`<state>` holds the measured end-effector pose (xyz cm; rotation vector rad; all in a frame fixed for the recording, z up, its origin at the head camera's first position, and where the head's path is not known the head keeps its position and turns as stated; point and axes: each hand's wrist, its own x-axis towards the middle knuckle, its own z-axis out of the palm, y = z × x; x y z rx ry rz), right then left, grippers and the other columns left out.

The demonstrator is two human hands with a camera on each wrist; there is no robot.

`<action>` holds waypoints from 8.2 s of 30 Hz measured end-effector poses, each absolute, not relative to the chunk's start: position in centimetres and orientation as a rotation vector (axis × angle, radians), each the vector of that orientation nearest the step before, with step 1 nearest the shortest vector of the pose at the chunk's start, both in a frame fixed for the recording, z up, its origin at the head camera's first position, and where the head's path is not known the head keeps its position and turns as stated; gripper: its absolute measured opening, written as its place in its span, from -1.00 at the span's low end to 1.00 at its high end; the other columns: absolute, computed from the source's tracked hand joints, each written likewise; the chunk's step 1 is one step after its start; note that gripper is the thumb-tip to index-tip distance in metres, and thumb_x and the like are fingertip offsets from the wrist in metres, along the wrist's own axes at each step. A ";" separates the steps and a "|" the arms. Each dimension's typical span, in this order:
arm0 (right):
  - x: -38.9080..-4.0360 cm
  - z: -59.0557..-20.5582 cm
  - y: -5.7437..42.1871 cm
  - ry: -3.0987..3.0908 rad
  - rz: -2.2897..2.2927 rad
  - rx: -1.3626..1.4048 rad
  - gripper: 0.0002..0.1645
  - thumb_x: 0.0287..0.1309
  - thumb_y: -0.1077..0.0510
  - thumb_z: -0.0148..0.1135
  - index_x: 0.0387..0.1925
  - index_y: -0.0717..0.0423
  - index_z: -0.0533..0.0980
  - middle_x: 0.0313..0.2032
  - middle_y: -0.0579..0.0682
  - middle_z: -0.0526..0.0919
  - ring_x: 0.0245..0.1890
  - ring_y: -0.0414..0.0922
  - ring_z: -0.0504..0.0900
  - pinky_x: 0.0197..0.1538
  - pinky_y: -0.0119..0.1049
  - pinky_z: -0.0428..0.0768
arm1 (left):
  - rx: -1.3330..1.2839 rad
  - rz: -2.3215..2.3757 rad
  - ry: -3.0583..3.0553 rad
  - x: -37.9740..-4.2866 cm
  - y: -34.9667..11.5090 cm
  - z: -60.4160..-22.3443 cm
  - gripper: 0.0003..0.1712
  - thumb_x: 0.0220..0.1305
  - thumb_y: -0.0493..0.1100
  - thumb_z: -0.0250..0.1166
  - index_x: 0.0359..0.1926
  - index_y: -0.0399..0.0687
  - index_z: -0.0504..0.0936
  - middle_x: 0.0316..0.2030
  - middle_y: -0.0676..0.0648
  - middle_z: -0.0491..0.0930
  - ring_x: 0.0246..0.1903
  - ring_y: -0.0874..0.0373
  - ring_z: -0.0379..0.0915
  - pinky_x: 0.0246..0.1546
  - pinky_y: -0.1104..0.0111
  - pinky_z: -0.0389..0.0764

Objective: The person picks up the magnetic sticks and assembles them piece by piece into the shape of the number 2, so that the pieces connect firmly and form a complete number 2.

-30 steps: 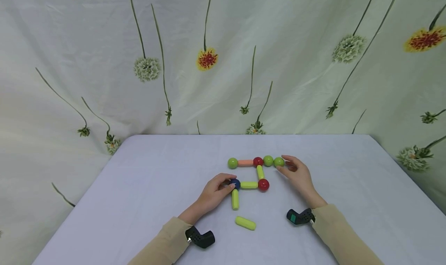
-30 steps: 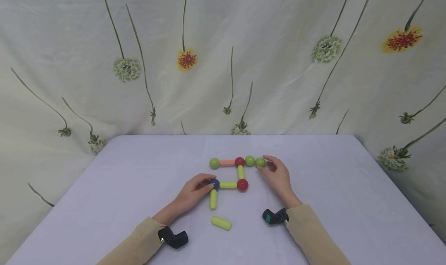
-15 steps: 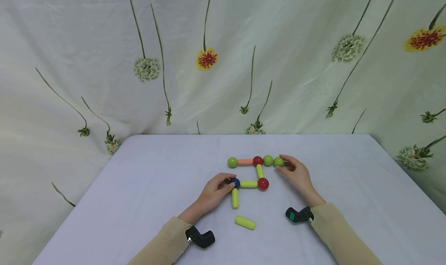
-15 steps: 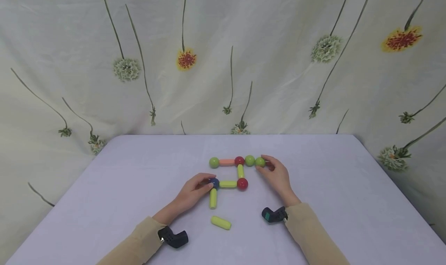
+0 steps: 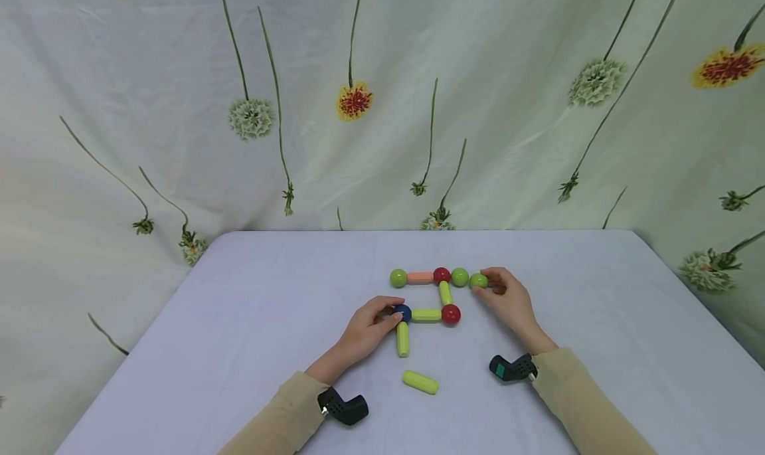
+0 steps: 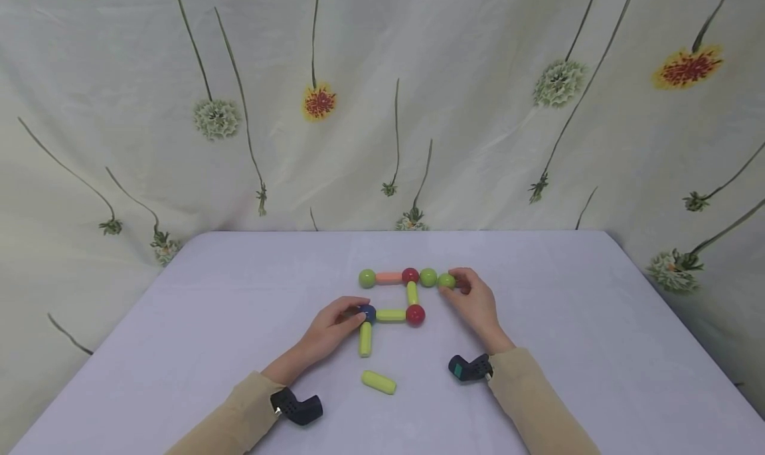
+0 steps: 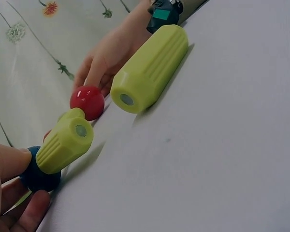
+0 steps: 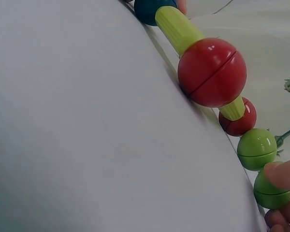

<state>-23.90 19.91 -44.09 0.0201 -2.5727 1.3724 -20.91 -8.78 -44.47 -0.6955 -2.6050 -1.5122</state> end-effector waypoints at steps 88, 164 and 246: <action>-17.1 -41.9 12.8 -2.690 1.887 1.017 -0.60 0.01 0.14 0.40 -0.06 0.12 0.56 -0.17 -0.04 0.60 -0.23 -0.13 0.59 -0.13 -0.33 0.58 | -0.717 -1.497 -2.639 -20.7 -9.1 -44.4 -0.62 0.37 -0.06 0.12 0.14 -0.08 0.51 -0.01 -0.04 0.53 -0.09 0.13 0.43 -0.15 0.38 0.47; -15.8 -44.0 12.5 -2.665 1.695 1.066 -0.40 -0.06 -0.06 0.45 0.04 -0.02 0.49 -0.13 -0.17 0.58 -0.20 -0.20 0.55 -0.10 -0.35 0.53 | -0.676 -1.526 -2.546 -20.0 -9.0 -44.4 -0.62 0.34 -0.11 0.16 0.11 -0.16 0.50 0.04 -0.07 0.48 -0.01 0.09 0.42 -0.15 0.38 0.52; -16.1 -43.3 16.4 -2.747 1.625 1.085 -0.77 0.05 0.23 0.35 -0.19 0.14 0.63 -0.32 0.02 0.65 -0.41 -0.15 0.51 -0.31 -0.43 0.51 | -1.154 -1.654 -2.541 -15.6 -10.2 -40.9 -0.74 0.04 -0.28 0.40 -0.20 -0.26 0.64 -0.37 -0.10 0.57 -0.35 -0.02 0.48 -0.32 0.35 0.54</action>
